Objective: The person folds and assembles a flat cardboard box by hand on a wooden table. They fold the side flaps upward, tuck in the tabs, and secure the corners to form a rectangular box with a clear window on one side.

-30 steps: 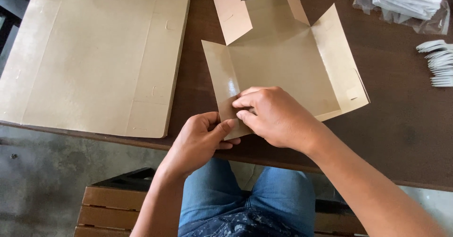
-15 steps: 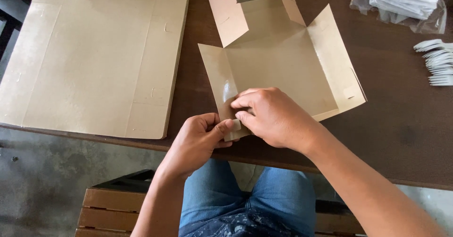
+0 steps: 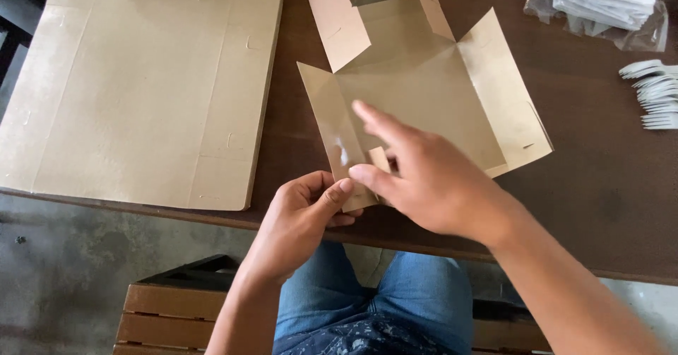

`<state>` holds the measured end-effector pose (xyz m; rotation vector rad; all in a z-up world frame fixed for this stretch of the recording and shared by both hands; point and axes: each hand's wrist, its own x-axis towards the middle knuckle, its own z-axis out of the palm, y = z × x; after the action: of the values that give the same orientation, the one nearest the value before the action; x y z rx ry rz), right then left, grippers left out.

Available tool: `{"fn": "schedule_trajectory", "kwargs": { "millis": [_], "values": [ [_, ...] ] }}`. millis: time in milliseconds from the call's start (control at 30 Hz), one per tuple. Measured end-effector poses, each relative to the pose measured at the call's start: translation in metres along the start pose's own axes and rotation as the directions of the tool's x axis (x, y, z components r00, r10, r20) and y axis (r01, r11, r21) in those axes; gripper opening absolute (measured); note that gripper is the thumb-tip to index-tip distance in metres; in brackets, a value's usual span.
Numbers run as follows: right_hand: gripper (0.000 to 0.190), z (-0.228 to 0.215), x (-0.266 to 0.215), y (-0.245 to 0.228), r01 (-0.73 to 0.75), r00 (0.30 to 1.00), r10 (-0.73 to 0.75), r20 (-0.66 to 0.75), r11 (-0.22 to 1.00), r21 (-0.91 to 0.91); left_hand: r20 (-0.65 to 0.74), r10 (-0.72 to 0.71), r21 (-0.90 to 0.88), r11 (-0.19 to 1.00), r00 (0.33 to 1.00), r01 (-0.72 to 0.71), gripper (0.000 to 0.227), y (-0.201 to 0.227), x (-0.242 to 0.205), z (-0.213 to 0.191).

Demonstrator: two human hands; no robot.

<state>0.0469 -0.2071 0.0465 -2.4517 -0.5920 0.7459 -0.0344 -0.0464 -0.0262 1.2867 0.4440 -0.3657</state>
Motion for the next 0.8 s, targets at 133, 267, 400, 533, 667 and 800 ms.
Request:
{"fn": "schedule_trajectory", "kwargs": {
  "millis": [133, 267, 400, 533, 667, 800],
  "values": [
    [0.067, 0.005, -0.028, 0.023, 0.039, 0.984, -0.058, -0.169, 0.993, -0.112, -0.004, -0.017, -0.014, 1.000, 1.000, 0.017, 0.028, -0.002, 0.000, 0.003],
    [0.048, 0.026, -0.050, 0.051, 0.148, 0.925, -0.224, -0.308, 0.956, -0.253, 0.019, 0.039, -0.028, 0.999, 0.999, -0.038, 0.026, -0.012, 0.002, 0.007],
    [0.026, 0.043, -0.061, 0.063, 0.204, 0.854, -0.339, -0.395, 0.916, -0.344, 0.059, 0.056, 0.100, 0.993, 0.997, -0.061, 0.022, -0.016, 0.003, 0.018],
    [0.014, 0.052, -0.073, 0.070, 0.177, 0.815, -0.330, -0.476, 0.925, -0.337, 0.090, 0.099, 0.325, 0.937, 0.991, -0.124, 0.025, -0.013, -0.001, 0.032],
    [0.014, 0.064, -0.084, 0.084, 0.141, 0.761, -0.313, -0.568, 0.934, -0.327, 0.146, 0.050, 0.446, 0.888, 0.988, -0.111, 0.029, -0.005, -0.008, 0.044],
    [0.015, 0.070, -0.092, 0.092, 0.160, 0.711, -0.309, -0.632, 0.946, -0.282, 0.193, 0.075, 0.462, 0.873, 0.978, -0.158, 0.031, 0.001, -0.012, 0.046]
  ]
}}
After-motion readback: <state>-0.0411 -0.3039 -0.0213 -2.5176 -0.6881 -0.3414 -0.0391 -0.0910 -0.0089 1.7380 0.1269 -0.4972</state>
